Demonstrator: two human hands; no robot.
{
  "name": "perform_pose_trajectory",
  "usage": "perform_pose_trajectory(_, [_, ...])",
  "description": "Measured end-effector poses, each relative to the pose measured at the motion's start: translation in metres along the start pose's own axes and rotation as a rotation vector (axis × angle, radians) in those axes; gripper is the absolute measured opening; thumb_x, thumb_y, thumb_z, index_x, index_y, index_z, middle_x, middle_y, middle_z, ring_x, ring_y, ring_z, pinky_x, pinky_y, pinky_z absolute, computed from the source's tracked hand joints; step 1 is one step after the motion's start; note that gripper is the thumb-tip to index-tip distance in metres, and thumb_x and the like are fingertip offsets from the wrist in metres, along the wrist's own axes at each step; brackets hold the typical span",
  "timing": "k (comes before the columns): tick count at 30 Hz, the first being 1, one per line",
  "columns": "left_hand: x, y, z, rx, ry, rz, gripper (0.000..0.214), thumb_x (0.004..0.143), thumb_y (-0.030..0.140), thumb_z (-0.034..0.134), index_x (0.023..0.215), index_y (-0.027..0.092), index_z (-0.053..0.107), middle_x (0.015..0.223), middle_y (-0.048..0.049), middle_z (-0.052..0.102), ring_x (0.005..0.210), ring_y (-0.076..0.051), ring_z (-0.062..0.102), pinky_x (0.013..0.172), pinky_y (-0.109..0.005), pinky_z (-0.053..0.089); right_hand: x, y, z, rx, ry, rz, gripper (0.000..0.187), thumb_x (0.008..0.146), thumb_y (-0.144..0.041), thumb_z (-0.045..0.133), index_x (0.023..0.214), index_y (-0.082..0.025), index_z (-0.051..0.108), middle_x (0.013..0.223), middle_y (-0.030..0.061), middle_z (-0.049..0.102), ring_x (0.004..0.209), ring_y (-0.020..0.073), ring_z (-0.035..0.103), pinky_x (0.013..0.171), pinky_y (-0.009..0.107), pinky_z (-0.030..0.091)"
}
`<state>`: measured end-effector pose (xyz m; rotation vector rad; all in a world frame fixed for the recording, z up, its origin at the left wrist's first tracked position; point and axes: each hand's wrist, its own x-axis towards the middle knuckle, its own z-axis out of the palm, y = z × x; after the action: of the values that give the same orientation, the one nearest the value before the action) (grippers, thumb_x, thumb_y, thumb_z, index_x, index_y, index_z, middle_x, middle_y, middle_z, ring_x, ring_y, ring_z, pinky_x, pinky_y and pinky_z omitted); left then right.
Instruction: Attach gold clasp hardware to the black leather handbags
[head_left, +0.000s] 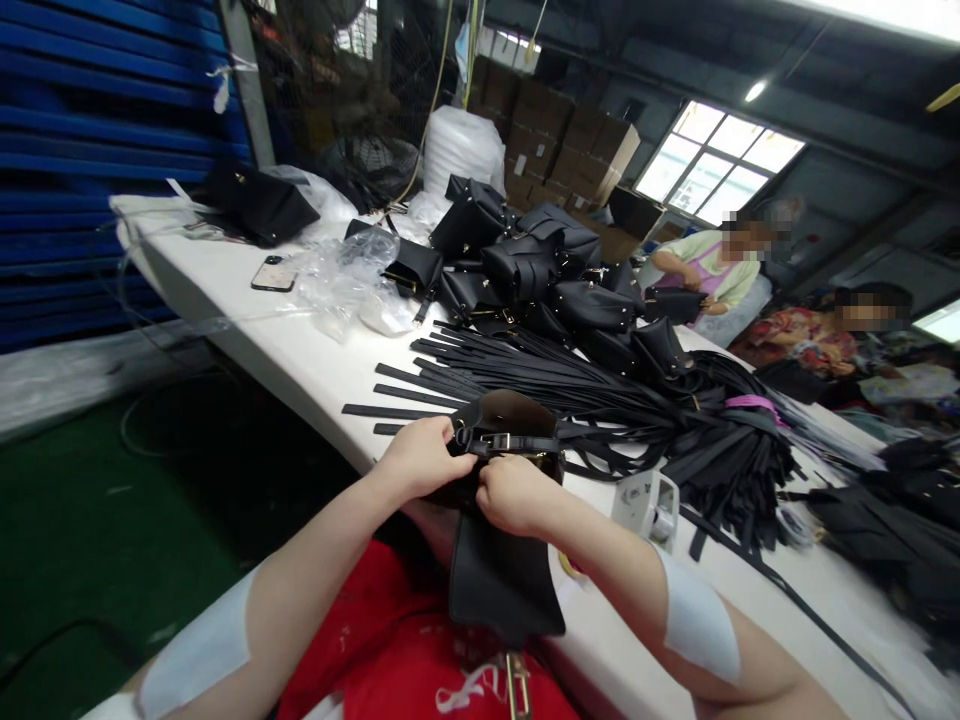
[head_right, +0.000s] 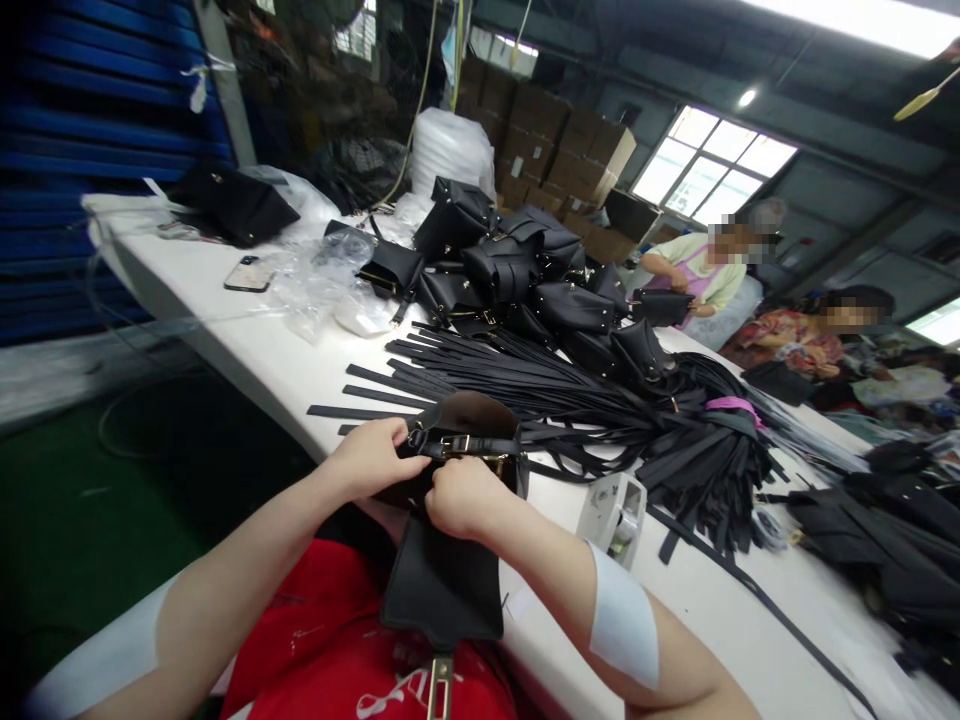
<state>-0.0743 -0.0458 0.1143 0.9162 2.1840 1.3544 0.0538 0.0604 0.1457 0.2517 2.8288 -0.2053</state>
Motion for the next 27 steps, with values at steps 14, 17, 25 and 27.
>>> perform_pose_trajectory(14, [-0.004, -0.041, 0.015, -0.676, -0.095, -0.1, 0.038, 0.059, 0.036, 0.051, 0.067, 0.024, 0.015, 0.05, 0.0121, 0.021, 0.037, -0.005, 0.013, 0.034, -0.018, 0.014, 0.067, 0.042, 0.03, 1.039, 0.207, -0.085, 0.026, 0.076, -0.031, 0.068, 0.097, -0.016, 0.061, 0.09, 0.0039, 0.069, 0.083, 0.0167, 0.064, 0.08, 0.03, 0.05])
perform_pose_trajectory(17, [-0.004, -0.037, 0.018, -0.637, -0.021, -0.099, 0.036, 0.06, 0.033, 0.051, 0.064, 0.024, 0.017, 0.048, 0.0116, 0.02, 0.037, -0.005, 0.015, 0.036, -0.019, 0.014, 0.073, 0.046, 0.04, 1.108, 0.185, -0.057, 0.032, 0.075, -0.038, 0.068, 0.095, -0.017, 0.054, 0.074, -0.0018, 0.063, 0.065, 0.0113, 0.058, 0.064, 0.024, 0.047])
perform_pose_trajectory(25, [-0.006, -0.018, 0.013, -0.14, 0.217, 0.089, 0.039, 0.066, 0.033, 0.06, 0.051, 0.019, 0.027, 0.047, 0.0069, 0.03, 0.05, -0.009, 0.027, 0.05, -0.024, 0.02, 0.063, 0.037, 0.043, 1.18, 0.004, -0.069, 0.037, 0.075, -0.05, 0.067, 0.077, -0.014, 0.06, 0.064, -0.0048, 0.05, 0.059, 0.0078, 0.042, 0.058, 0.021, 0.035])
perform_pose_trajectory(27, [-0.006, -0.017, 0.006, -0.014, 0.264, 0.135, 0.04, 0.072, 0.035, 0.056, 0.052, 0.02, 0.025, 0.047, 0.0067, 0.028, 0.049, -0.009, 0.027, 0.051, -0.025, 0.021, 0.06, 0.036, 0.038, 1.177, 0.009, -0.071, 0.04, 0.076, -0.054, 0.064, 0.074, -0.014, 0.059, 0.063, -0.0046, 0.049, 0.059, 0.0082, 0.041, 0.058, 0.022, 0.034])
